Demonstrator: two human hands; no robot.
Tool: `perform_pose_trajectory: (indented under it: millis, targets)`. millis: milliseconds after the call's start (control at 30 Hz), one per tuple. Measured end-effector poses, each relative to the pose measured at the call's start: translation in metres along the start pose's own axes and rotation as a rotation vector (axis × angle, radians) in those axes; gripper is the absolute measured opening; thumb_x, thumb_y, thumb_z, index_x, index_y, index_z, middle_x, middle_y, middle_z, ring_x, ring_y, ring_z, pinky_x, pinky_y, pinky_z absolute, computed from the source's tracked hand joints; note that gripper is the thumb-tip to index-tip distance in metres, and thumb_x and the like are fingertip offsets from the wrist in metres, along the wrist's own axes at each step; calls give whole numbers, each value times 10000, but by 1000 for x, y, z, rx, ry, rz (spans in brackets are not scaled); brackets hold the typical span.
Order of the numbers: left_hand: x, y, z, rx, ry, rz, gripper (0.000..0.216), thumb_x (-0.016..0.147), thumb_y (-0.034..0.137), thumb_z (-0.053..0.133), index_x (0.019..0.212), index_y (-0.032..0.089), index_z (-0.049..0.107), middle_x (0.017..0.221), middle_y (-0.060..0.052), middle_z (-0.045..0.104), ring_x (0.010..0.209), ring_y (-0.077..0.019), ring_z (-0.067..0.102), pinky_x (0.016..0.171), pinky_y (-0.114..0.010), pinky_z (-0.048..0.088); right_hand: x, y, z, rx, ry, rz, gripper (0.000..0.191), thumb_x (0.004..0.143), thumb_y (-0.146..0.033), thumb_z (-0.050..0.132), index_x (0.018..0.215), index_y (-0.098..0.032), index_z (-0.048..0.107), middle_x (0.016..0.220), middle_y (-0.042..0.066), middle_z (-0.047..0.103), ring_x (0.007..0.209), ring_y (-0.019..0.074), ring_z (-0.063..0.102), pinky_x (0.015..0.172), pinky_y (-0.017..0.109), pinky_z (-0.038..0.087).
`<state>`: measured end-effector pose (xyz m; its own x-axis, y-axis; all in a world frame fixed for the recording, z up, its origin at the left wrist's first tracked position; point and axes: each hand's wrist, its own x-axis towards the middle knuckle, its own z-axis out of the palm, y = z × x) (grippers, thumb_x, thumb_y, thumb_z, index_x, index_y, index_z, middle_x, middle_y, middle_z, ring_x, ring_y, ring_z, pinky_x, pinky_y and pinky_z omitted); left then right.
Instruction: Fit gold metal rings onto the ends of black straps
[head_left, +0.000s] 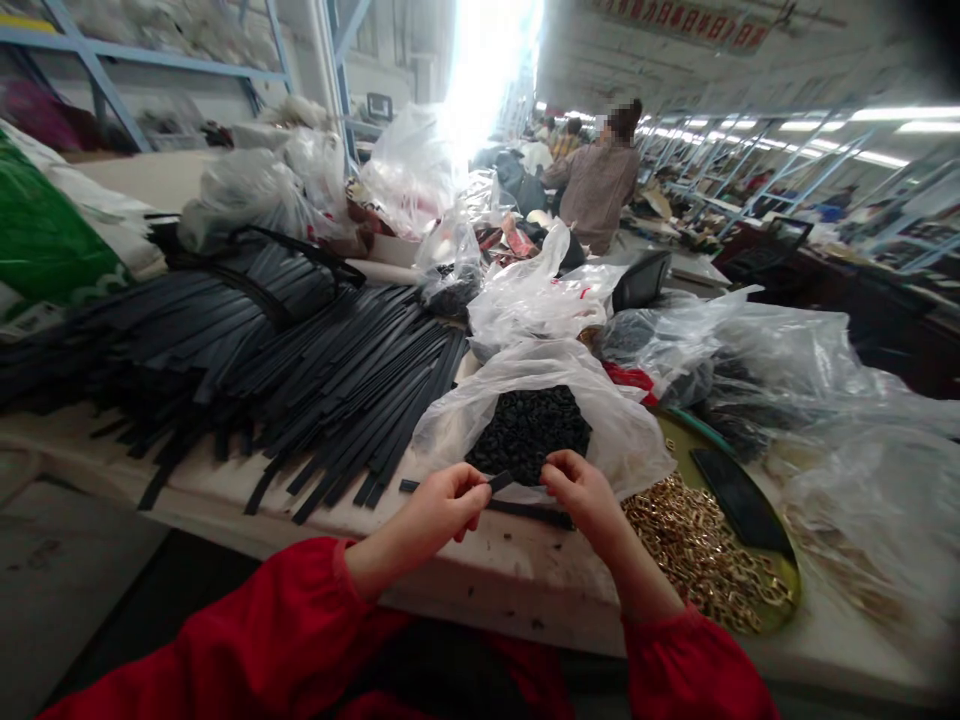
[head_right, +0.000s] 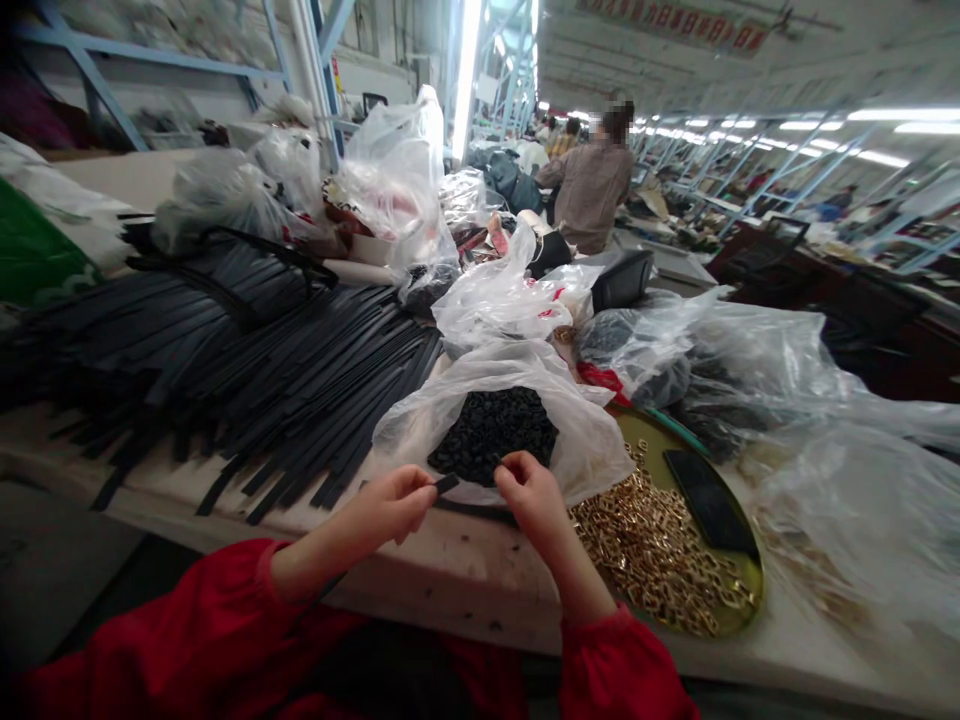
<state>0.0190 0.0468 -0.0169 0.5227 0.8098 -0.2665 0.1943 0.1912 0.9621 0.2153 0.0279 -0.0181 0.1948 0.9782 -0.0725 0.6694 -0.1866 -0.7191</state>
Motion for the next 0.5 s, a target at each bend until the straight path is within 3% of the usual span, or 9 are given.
perform_pose_trajectory:
  millis: [167,333,500]
  targets:
    - [-14,14,5,36,-11,43,197,768,351,449,765,158,485,520,60,455,416,-67,393,377,-166,313,-46,-29,12,963,-304,203,185,715,-351,565,726,-168,541,635,-3,568,502,87,467,467,210,353]
    - [-33,11,5,238,43,117,193,786,326,442,743,161,532,563,44,489,488,-87,432,457,-191,320,-62,-36,21,948,-304,219,238,732,-384,589,806,-158,589,592,-10,577,458,68,443,438,189,332]
    - [-40,2,6,401,99,199,206,790,321,452,762,166,586,648,21,566,575,-110,473,525,-213,324,-71,-32,17,887,-285,181,321,750,-364,569,998,-163,599,680,7,607,523,92,487,498,225,396]
